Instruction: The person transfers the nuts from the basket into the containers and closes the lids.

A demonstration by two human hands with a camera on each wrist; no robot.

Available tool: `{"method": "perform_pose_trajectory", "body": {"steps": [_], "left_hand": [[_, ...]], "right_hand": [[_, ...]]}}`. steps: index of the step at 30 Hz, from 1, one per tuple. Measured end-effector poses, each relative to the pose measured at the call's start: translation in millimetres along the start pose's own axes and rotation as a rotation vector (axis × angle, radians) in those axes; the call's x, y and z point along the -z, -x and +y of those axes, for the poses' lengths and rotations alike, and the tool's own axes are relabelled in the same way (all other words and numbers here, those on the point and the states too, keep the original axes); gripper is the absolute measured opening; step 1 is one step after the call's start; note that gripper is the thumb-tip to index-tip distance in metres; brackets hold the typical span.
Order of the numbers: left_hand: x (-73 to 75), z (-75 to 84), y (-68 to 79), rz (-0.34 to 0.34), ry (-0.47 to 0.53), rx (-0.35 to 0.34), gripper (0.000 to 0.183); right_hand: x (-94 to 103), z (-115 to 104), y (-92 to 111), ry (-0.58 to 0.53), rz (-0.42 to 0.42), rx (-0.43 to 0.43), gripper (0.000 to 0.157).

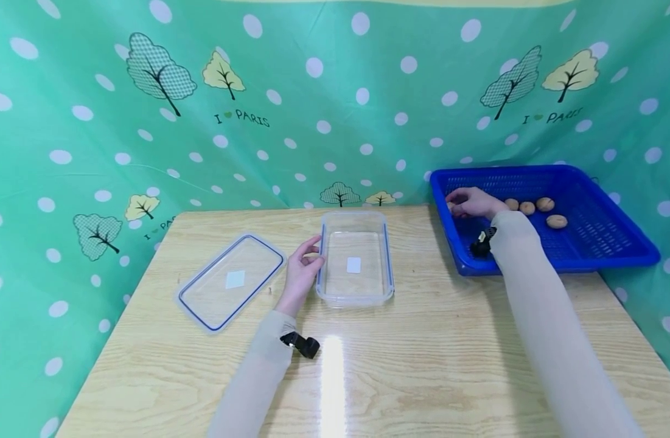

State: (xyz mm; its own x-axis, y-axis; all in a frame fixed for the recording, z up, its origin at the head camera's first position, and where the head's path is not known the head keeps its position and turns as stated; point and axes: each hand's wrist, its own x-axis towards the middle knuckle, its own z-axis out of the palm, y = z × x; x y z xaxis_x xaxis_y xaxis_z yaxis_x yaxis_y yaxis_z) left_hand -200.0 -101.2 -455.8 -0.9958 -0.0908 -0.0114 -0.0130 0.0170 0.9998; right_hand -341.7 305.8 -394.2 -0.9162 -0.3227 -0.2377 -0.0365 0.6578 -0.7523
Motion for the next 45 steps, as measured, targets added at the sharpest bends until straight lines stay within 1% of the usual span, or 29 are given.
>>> {"method": "perform_pose_trajectory", "body": {"steps": [3,8,12,17,23,27,28,30,34,35,38,45], "left_hand": [[-1.4,2.1,-0.9,0.007,-0.005,-0.006,0.049],[-0.8,4.7,-1.2,0.030,0.011,-0.006,0.045],[0.5,5.3,-1.2,0.034,0.044,-0.004,0.046],[2.0,4.7,-2.3,0.005,0.065,0.010,0.050],[0.7,4.9,-4.8,-0.067,0.051,0.052,0.056],[-0.2,4.2,-4.9,-0.084,0.036,0.065,0.057],[-0.5,7.9,-3.0,-0.092,0.033,0.070,0.058],[-0.9,7.8,-2.4,-0.096,0.031,0.072,0.060],[-3.1,6.2,-3.6,-0.075,0.023,0.067,0.065],[-3.7,1.8,-5.6,-0.062,0.021,0.060,0.065],[-5.6,0.9,-6.2,-0.044,0.012,0.051,0.065],[-7.1,0.0,-6.3,-0.046,0.041,0.059,0.064]], "right_hand": [[5.2,-5.2,4.1,-0.035,0.035,0.011,0.039],[12.7,-14.2,10.7,-0.083,0.046,0.030,0.039],[16.1,-19.9,15.2,-0.071,0.076,0.055,0.039],[19.5,-21.7,20.9,-0.061,0.083,0.056,0.041],[22.1,-23.0,31.6,-0.094,0.094,0.074,0.043],[22.4,-28.1,40.4,-0.107,0.102,0.085,0.045],[22.2,-30.1,42.6,-0.109,0.104,0.086,0.046],[21.9,-32.8,45.8,-0.112,0.104,0.089,0.048],[21.3,-36.9,49.7,-0.122,0.101,0.102,0.052],[21.0,-37.8,50.7,-0.123,0.102,0.106,0.053],[19.2,-43.3,55.2,-0.122,0.109,0.114,0.053],[10.2,-60.3,65.5,-0.102,0.120,0.157,0.050]]}}
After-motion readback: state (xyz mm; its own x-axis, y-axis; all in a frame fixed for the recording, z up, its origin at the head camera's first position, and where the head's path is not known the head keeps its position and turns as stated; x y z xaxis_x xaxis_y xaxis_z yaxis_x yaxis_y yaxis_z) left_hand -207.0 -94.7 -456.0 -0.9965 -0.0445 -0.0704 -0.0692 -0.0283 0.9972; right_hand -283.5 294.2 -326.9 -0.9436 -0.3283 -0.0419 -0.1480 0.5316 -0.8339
